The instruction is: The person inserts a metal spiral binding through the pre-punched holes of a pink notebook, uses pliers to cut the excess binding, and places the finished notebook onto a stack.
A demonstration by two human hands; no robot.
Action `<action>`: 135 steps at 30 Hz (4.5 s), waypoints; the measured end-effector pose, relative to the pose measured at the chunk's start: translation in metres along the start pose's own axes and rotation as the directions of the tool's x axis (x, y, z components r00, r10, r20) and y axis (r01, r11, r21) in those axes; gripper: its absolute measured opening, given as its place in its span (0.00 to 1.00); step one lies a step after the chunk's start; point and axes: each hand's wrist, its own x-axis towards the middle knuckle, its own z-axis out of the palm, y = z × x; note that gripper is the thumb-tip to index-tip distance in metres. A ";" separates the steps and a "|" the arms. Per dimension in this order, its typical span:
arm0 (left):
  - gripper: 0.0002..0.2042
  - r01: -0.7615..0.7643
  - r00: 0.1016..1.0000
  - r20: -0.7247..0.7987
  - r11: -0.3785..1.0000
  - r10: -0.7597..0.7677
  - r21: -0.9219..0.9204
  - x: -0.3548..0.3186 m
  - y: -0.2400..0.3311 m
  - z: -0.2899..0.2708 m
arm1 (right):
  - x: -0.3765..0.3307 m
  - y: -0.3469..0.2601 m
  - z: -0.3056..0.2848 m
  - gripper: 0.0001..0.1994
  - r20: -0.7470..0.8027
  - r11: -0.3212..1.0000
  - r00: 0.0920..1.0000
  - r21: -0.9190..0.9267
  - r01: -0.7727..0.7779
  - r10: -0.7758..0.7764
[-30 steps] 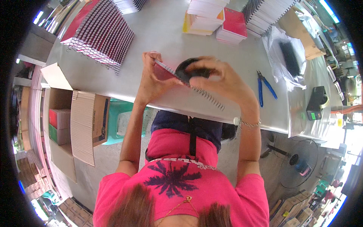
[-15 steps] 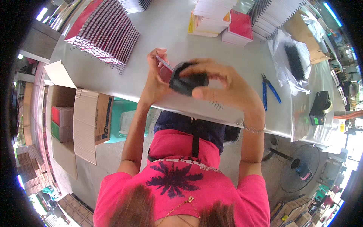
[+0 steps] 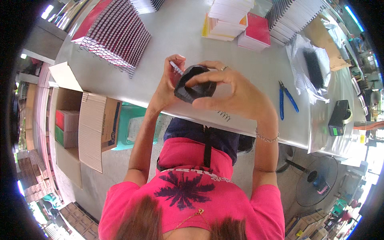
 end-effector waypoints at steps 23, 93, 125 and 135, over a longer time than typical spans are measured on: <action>0.12 0.066 0.965 -0.258 0.997 -0.053 0.041 -0.004 0.023 0.034 | -0.136 0.123 -0.032 0.20 -0.835 0.507 0.478 -0.298 -0.809 0.272; 0.13 -0.023 0.676 -0.579 0.799 0.456 0.601 0.072 0.168 -0.204 | -0.069 0.129 -0.059 0.12 -0.679 0.801 0.734 -0.422 -0.425 0.032; 0.06 0.002 0.484 -0.041 0.045 0.874 0.999 0.045 0.186 -0.123 | 0.014 0.141 -0.060 0.17 -0.618 0.685 0.777 -0.619 -0.384 -0.123; 0.03 -0.415 0.811 0.051 0.513 0.583 0.752 0.066 0.108 0.003 | 0.013 0.129 -0.071 0.12 -0.683 0.744 0.726 -0.525 -0.412 -0.081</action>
